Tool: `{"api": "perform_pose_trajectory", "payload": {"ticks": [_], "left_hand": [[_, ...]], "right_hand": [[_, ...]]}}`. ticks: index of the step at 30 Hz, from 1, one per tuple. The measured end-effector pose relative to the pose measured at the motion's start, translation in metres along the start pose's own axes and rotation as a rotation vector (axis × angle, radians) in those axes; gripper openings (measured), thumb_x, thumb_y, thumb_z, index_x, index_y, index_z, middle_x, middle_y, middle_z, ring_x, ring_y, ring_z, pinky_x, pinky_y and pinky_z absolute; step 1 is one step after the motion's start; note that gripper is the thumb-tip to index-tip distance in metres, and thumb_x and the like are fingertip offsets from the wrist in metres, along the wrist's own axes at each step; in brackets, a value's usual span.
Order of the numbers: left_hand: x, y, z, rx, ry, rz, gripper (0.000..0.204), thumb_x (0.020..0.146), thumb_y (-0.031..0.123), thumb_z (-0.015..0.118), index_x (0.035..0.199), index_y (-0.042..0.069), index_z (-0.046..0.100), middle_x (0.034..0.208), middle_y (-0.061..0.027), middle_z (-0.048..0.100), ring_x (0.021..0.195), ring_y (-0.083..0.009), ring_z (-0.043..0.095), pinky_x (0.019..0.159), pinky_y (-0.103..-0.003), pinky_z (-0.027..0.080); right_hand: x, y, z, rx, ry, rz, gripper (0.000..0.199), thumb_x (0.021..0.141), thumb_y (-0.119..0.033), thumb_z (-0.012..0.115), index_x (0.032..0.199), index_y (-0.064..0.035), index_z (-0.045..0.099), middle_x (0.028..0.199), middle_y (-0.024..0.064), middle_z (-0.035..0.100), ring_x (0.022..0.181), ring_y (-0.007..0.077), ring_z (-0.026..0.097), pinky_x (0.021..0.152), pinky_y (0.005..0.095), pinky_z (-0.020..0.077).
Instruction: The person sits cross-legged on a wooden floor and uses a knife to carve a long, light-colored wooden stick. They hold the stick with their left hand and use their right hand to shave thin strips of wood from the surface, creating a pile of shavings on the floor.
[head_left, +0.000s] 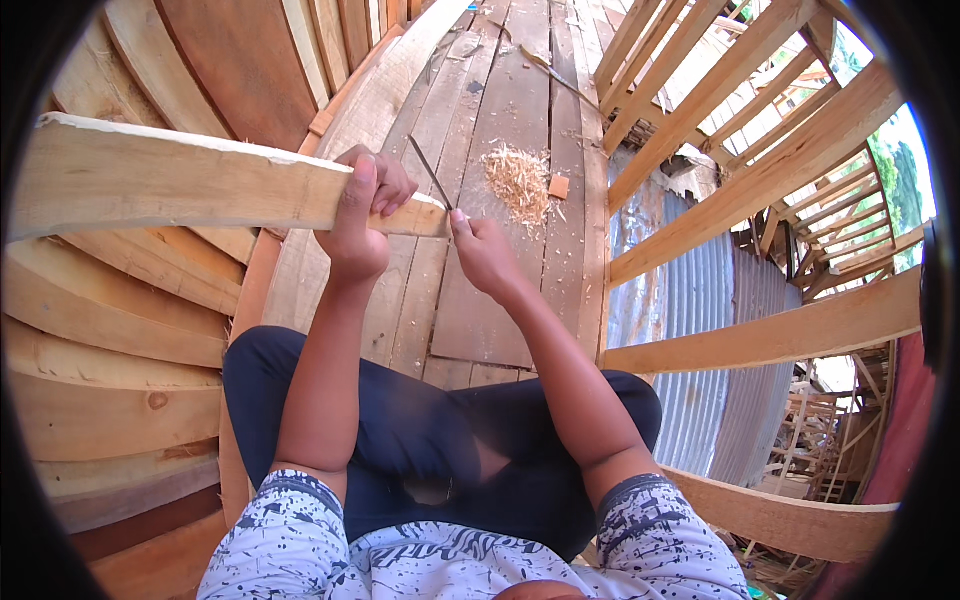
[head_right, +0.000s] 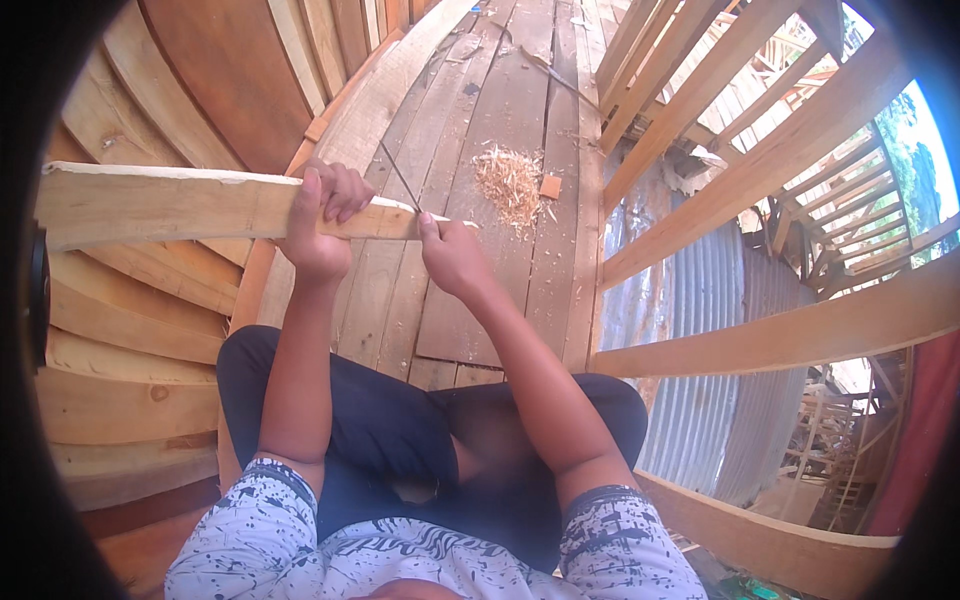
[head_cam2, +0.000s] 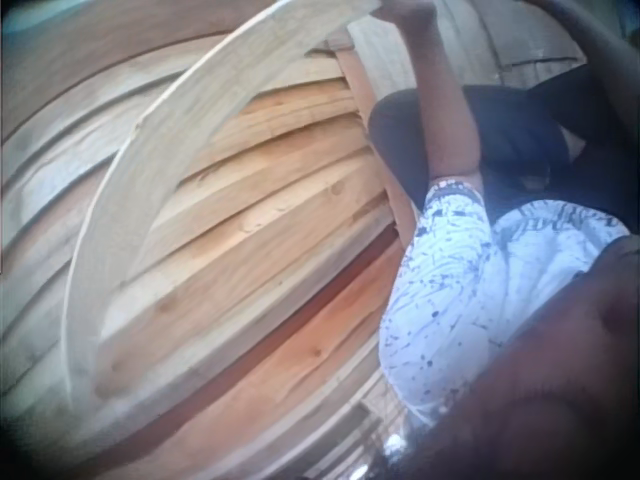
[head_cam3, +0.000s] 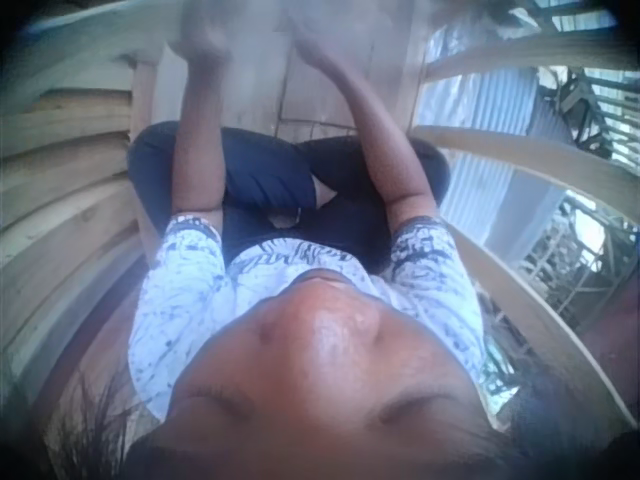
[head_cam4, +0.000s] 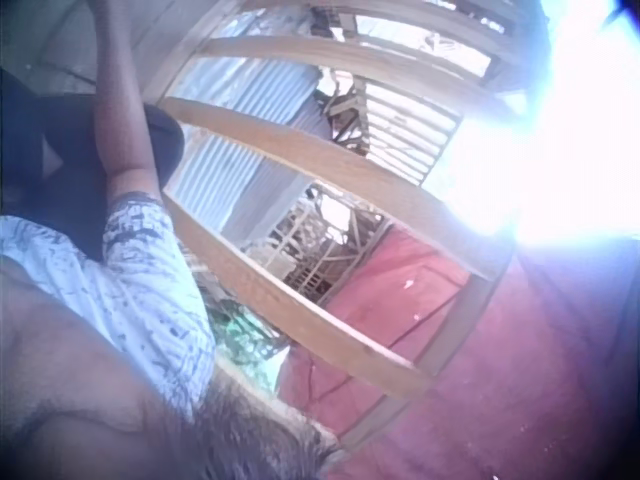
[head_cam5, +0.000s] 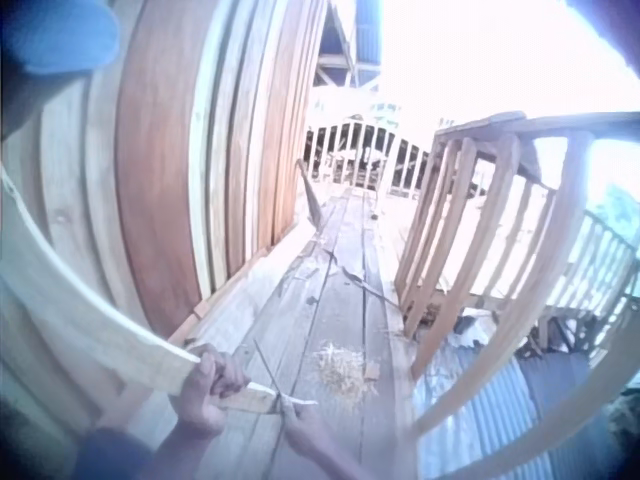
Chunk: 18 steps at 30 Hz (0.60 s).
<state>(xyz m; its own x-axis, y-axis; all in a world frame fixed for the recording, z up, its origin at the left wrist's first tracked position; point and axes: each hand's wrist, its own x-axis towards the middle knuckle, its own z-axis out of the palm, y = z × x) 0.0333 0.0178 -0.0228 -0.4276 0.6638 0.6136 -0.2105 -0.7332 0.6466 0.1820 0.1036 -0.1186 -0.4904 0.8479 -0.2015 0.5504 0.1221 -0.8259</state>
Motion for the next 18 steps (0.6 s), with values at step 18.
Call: {"api": "perform_pose_trajectory", "payload": {"ticks": [18], "left_hand": [[-0.003, 0.005, 0.012, 0.102, 0.032, -0.027, 0.036, 0.101, 0.025, 0.048, 0.071, 0.012, 0.034, 0.061, 0.0022, 0.033, 0.058, -0.0091, 0.030, 0.059, -0.027, 0.030]], "right_hand": [[-0.005, -0.005, -0.005, -0.178, 0.061, 0.045, 0.062, 0.103, -0.045, 0.041, 0.079, 0.0080, 0.063, 0.076, 0.0307, 0.064, 0.078, 0.0441, 0.067, 0.071, 0.0517, 0.0475]]}}
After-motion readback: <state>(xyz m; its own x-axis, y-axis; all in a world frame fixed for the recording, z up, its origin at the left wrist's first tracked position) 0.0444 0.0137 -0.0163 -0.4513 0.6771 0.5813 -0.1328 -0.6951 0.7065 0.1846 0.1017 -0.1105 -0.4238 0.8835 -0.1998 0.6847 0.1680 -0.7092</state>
